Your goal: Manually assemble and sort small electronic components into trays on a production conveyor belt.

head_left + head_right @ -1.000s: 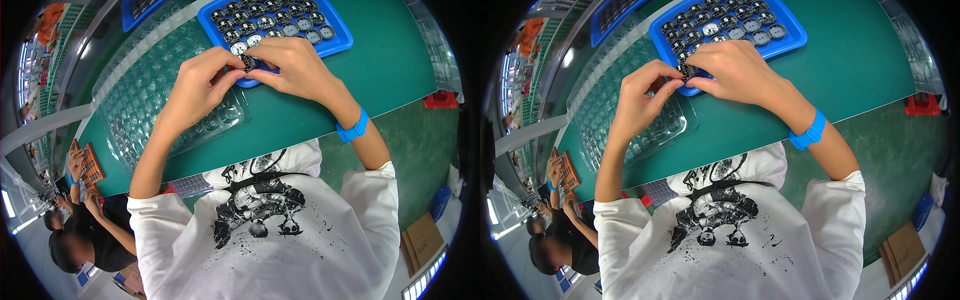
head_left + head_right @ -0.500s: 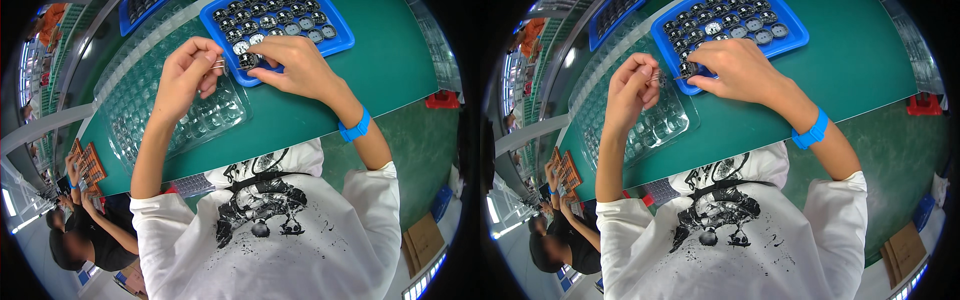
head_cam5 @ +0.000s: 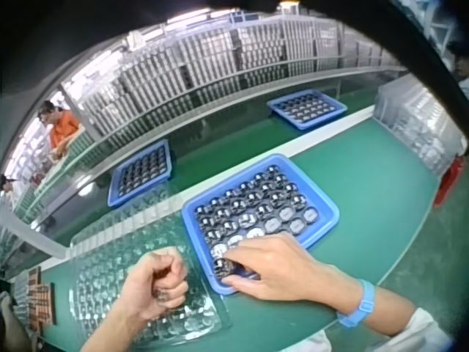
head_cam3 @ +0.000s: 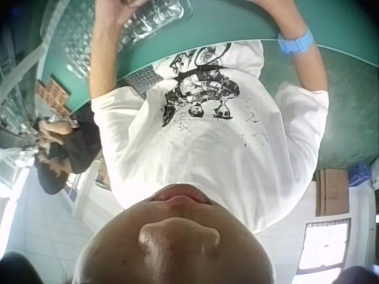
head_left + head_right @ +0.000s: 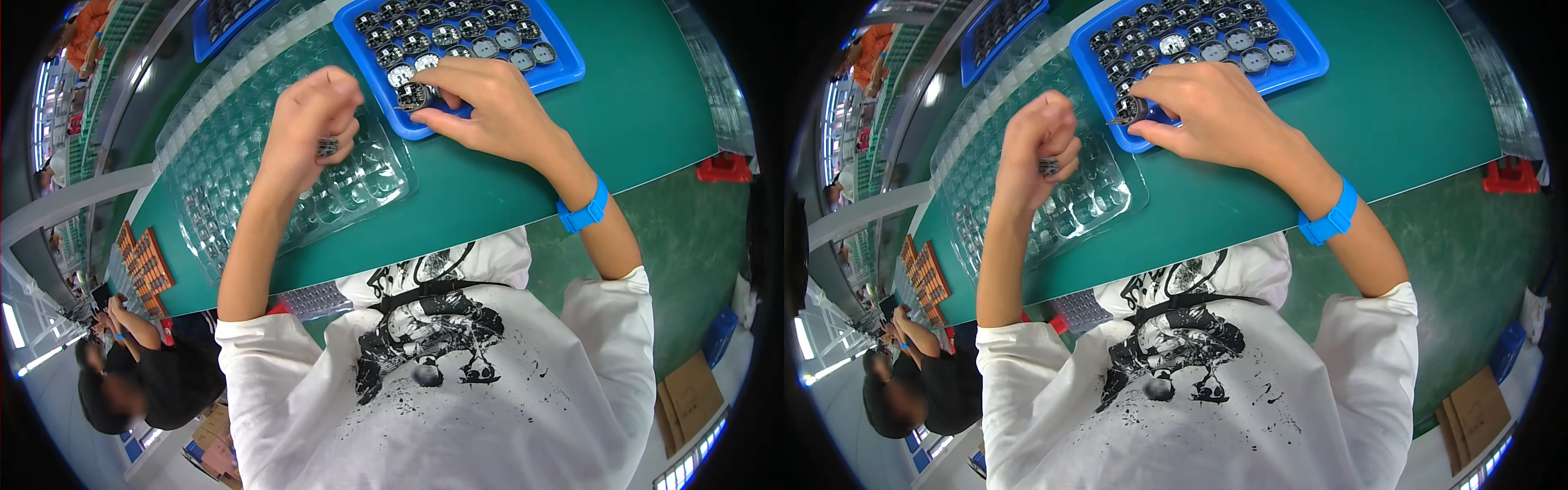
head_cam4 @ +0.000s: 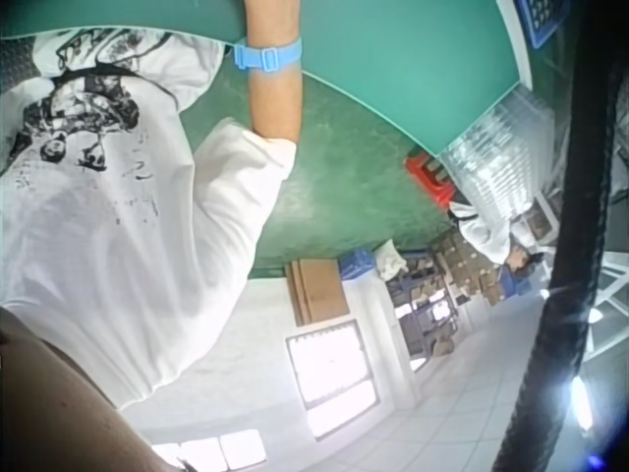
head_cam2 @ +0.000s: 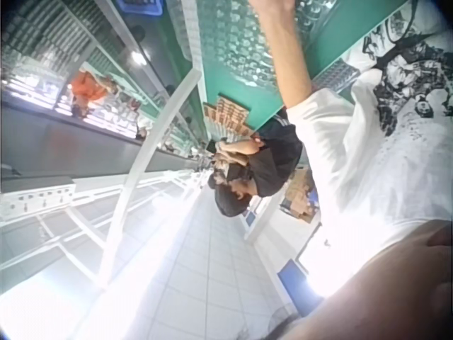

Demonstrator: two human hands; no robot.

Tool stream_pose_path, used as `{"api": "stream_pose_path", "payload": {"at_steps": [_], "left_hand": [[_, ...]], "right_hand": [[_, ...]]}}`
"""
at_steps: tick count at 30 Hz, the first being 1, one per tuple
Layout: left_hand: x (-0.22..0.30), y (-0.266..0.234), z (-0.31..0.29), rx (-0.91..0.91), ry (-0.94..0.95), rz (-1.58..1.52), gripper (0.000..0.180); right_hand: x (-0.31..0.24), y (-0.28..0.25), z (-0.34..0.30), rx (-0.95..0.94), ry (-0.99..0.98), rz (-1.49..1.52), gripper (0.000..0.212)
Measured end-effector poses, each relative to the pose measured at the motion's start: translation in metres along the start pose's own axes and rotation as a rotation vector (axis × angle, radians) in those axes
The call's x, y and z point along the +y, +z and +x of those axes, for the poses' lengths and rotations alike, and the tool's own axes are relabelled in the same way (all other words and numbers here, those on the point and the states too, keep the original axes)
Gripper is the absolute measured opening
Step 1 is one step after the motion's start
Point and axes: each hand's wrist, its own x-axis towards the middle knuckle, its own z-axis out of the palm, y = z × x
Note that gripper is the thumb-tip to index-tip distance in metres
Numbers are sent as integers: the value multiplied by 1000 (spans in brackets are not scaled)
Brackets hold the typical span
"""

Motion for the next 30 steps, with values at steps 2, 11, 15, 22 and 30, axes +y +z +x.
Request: {"api": "stream_pose_path", "payload": {"at_steps": [2,11,15,22,30], "left_hand": [[-9,8,3,154,170,456,11],[-19,16,9,43,809,1132,9],[-15,20,9,-3,870,1308,9],[-25,23,12,30,883,1328,7],[-32,24,15,107,899,1262,5]], "right_hand": [[1,0,0,-1,-3,2,35],[3,1,-1,6,-30,12,34],[4,0,-2,-8,-53,-14,33],[7,3,-6,27,-104,-19,31],[1,-1,-1,-1,-59,-70,39]]}}
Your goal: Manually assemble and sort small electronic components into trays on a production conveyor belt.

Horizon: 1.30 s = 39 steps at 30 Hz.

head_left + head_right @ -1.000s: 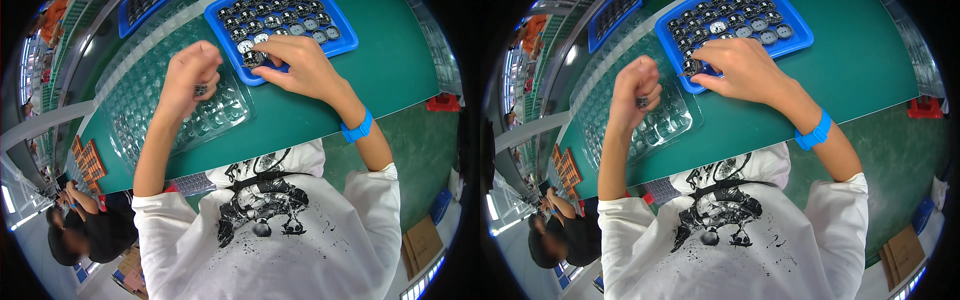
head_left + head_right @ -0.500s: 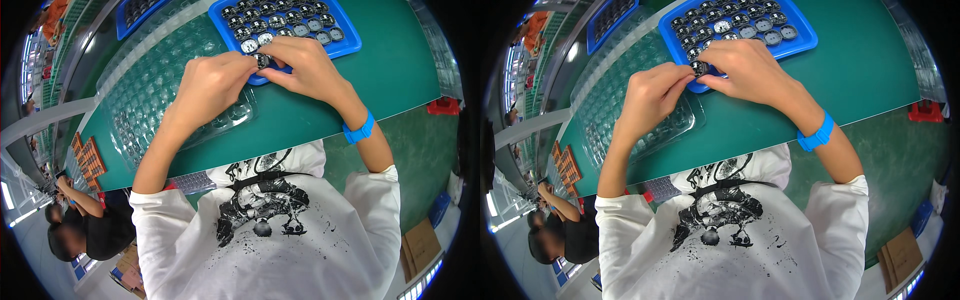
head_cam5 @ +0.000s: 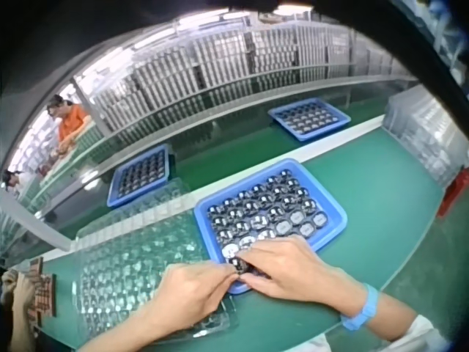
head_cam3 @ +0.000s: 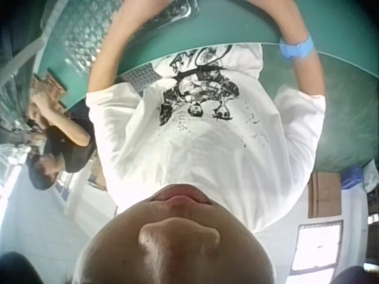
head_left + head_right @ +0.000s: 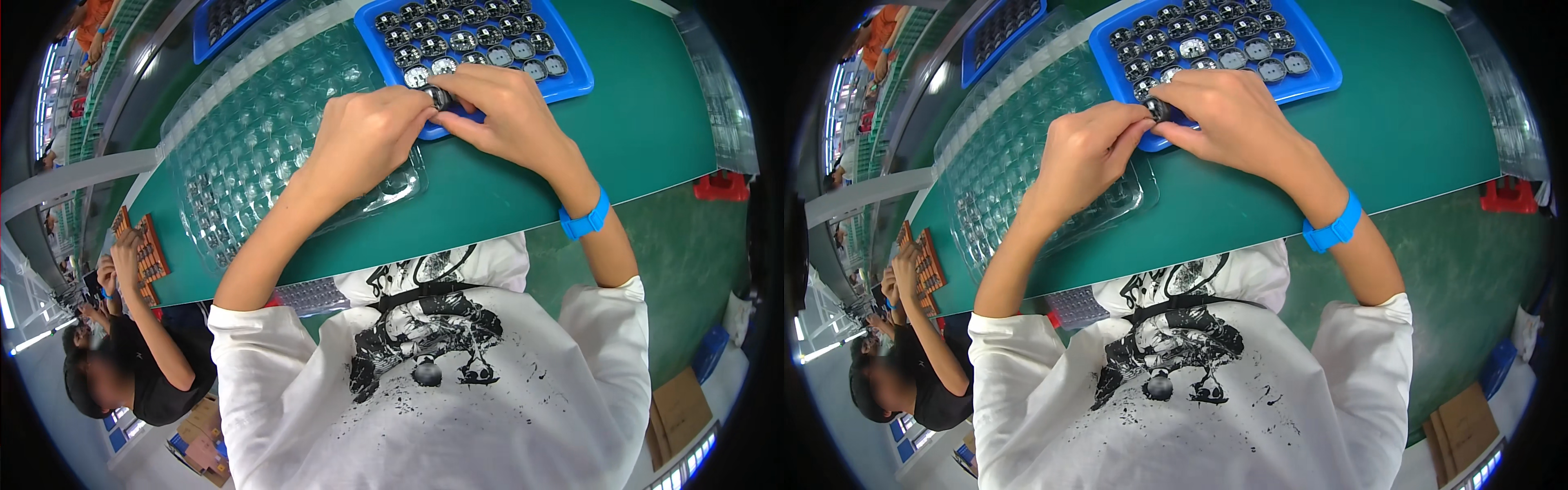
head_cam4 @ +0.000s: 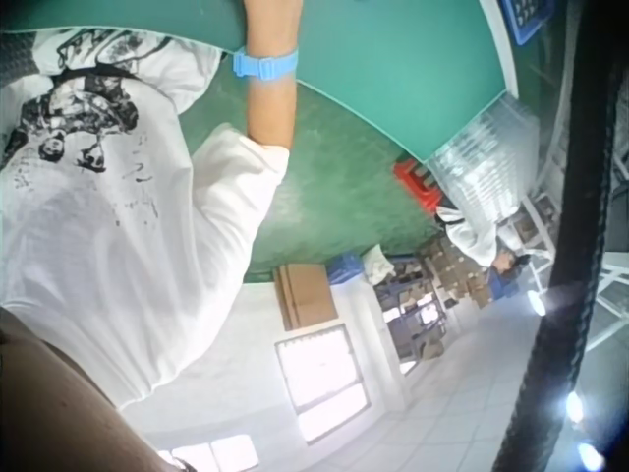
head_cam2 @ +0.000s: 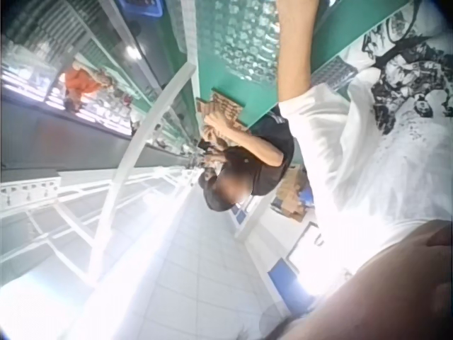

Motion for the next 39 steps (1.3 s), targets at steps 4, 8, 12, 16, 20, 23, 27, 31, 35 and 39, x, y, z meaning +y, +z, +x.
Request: {"api": "stream_pose_path", "payload": {"at_steps": [4,8,12,16,20,23,27,31,35,39], "left_hand": [[-2,6,-2,-61,-25,56,8],[3,4,9,-191,-85,112,13],[8,2,15,-239,-132,141,13],[10,-6,12,-185,-121,108,16],[12,-28,8,-166,-418,-246,16],[23,-28,-2,74,-524,-555,17],[44,-12,-15,264,-608,-775,19],[42,-9,-23,304,-747,-952,27],[48,-6,-22,399,-725,-827,40],[44,-3,-25,525,-722,-1087,41]], "right_hand": [[0,-5,0,23,53,80,42],[3,-10,-2,49,111,146,41],[3,-9,-2,74,119,152,36],[3,-12,-4,108,137,176,32],[-16,-14,-1,118,192,195,24],[-49,-4,-4,54,192,406,17],[-79,20,-8,-42,388,806,25],[-83,35,-11,4,428,780,20],[-89,28,-5,-109,445,671,18],[-85,29,-8,41,195,459,17]]}}
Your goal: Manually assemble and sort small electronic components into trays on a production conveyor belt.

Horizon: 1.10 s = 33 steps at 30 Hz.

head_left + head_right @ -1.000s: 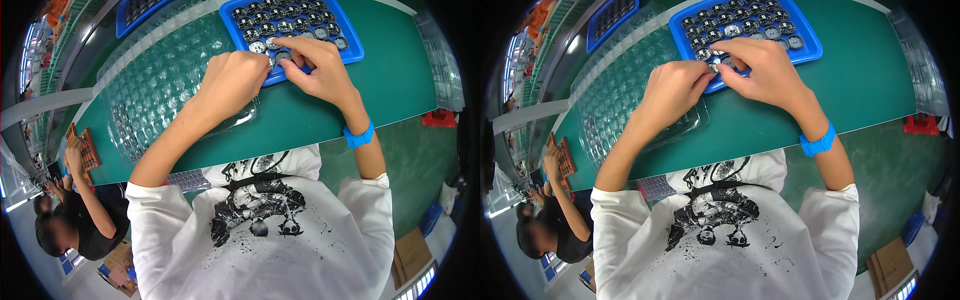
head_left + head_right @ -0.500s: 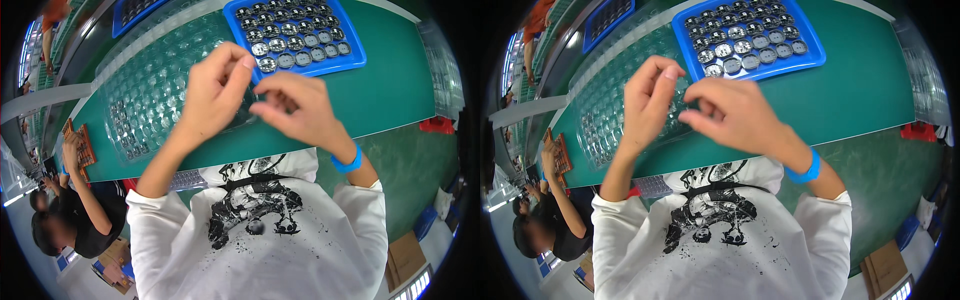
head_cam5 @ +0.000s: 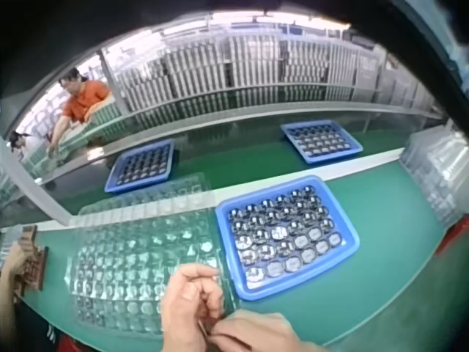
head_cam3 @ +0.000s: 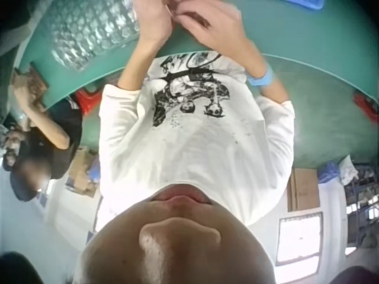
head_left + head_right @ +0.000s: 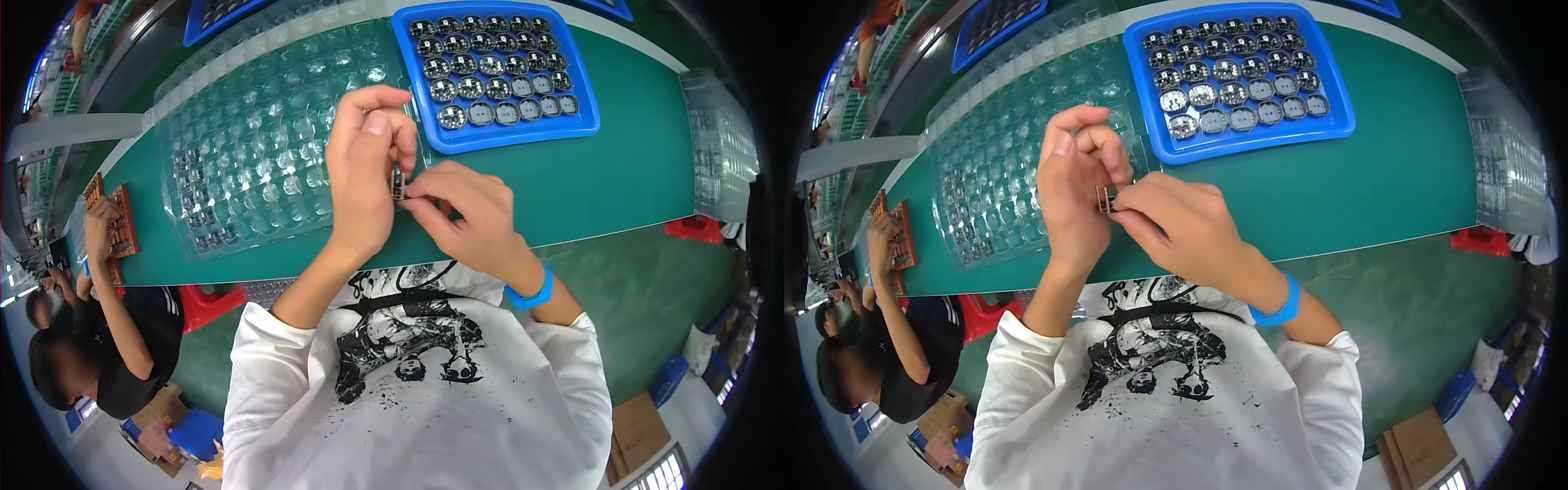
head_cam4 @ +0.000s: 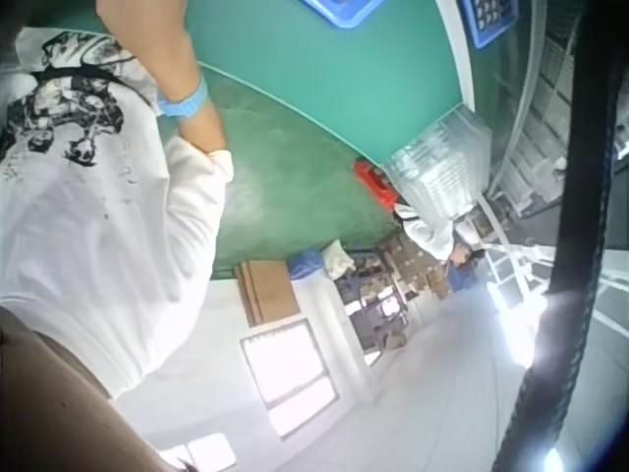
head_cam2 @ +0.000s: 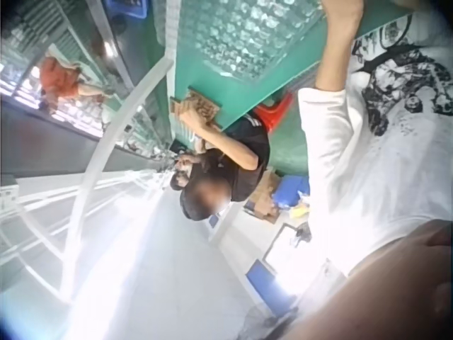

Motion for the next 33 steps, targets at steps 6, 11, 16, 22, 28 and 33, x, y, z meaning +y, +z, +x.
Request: {"api": "stream_pose_path", "payload": {"at_steps": [6,11,16,22,28,33], "left_hand": [[-8,-13,-21,-356,138,2,19],[-15,-21,-21,-334,393,374,39],[-19,-14,-24,-319,553,606,54],[-4,-32,-10,-299,621,816,59],[-13,-50,-6,-201,492,1200,56],[-14,-50,-9,-197,471,1247,55]], "right_hand": [[6,-14,-4,176,-148,-69,18],[-8,-35,-4,22,118,-40,22],[-14,-54,4,-142,190,-59,17],[-15,-89,27,-162,-90,-492,17],[32,-134,47,-211,-106,-887,15],[39,-130,51,-323,-101,-943,12]]}}
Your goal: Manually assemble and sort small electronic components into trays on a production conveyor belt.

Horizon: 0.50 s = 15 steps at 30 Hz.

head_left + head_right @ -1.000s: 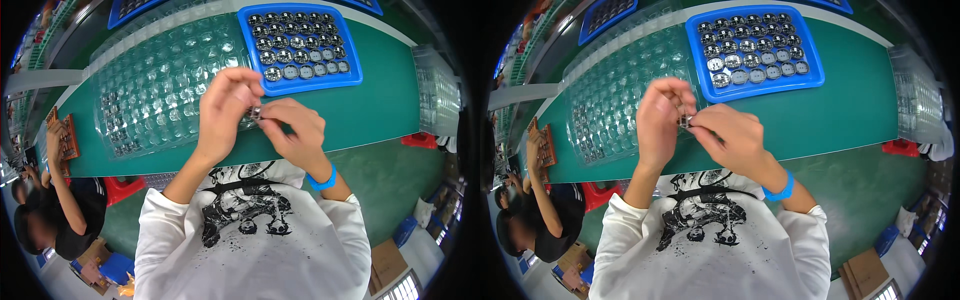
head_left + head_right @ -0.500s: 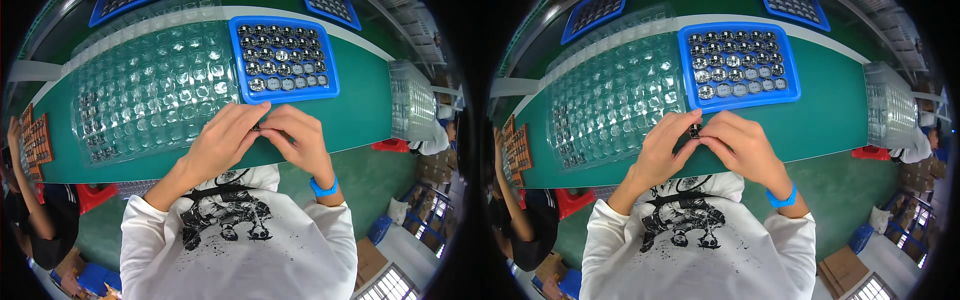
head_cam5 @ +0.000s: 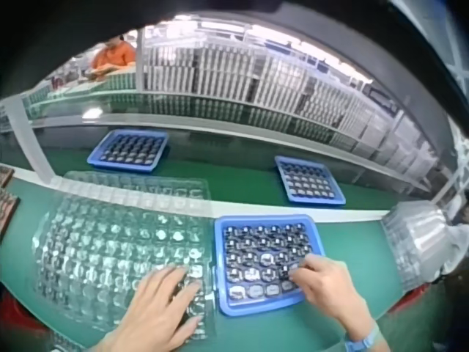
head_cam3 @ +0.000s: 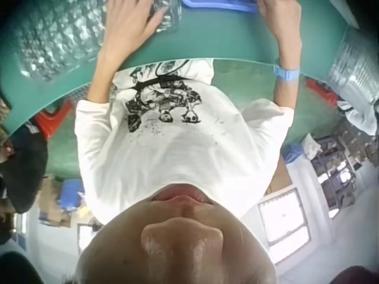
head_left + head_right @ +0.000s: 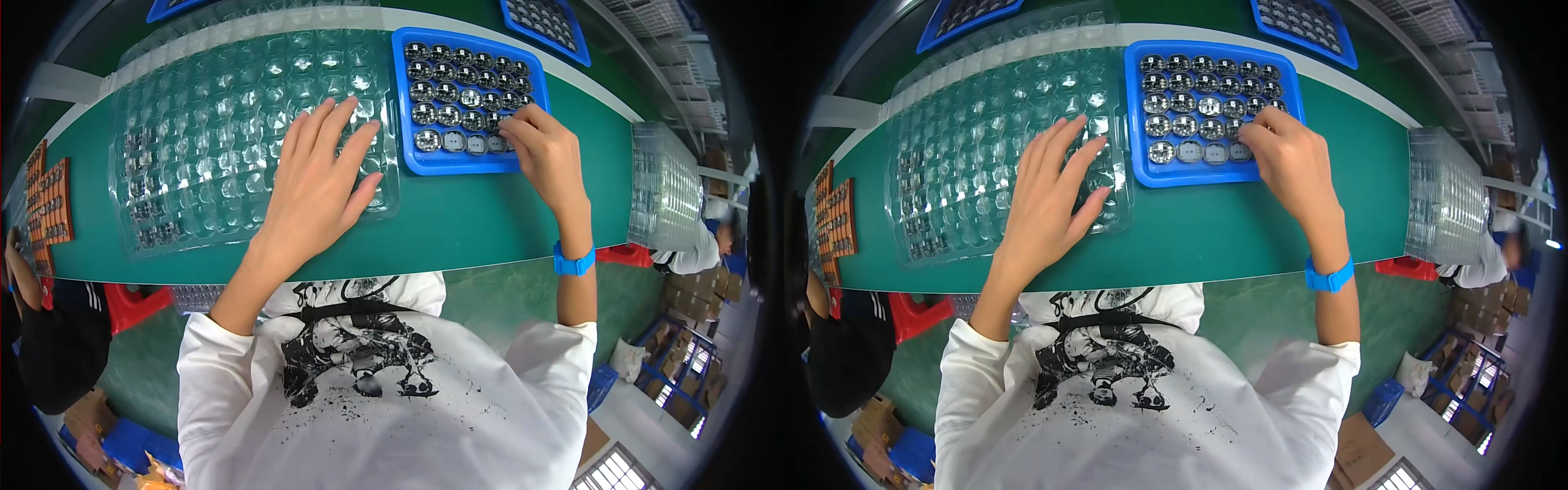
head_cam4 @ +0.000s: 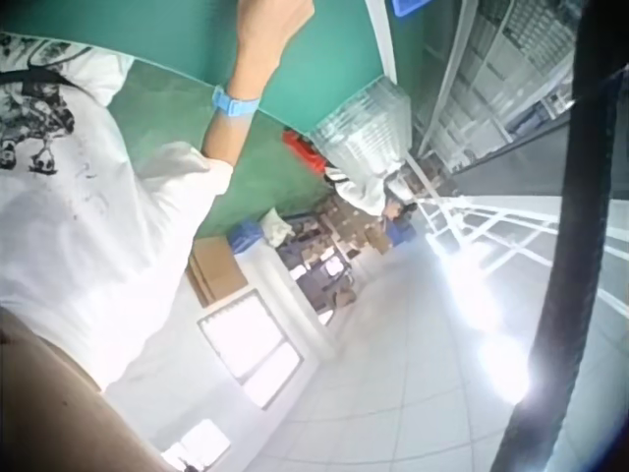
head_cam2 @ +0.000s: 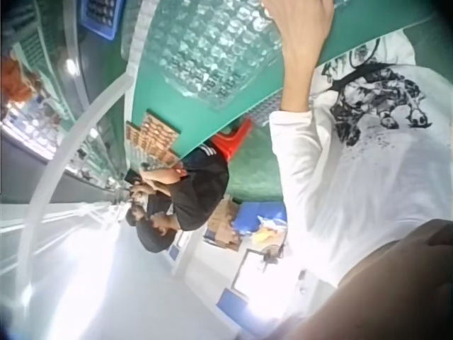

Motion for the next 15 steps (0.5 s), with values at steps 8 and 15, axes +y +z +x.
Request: {"api": "stream_pose_path", "payload": {"at_steps": [8,15], "left_hand": [[-2,2,1,5,7,3,45],[-2,3,-1,10,14,5,42]], "right_hand": [[2,1,3,-32,-8,-38,11],[2,1,3,-55,-17,-34,11]]}}
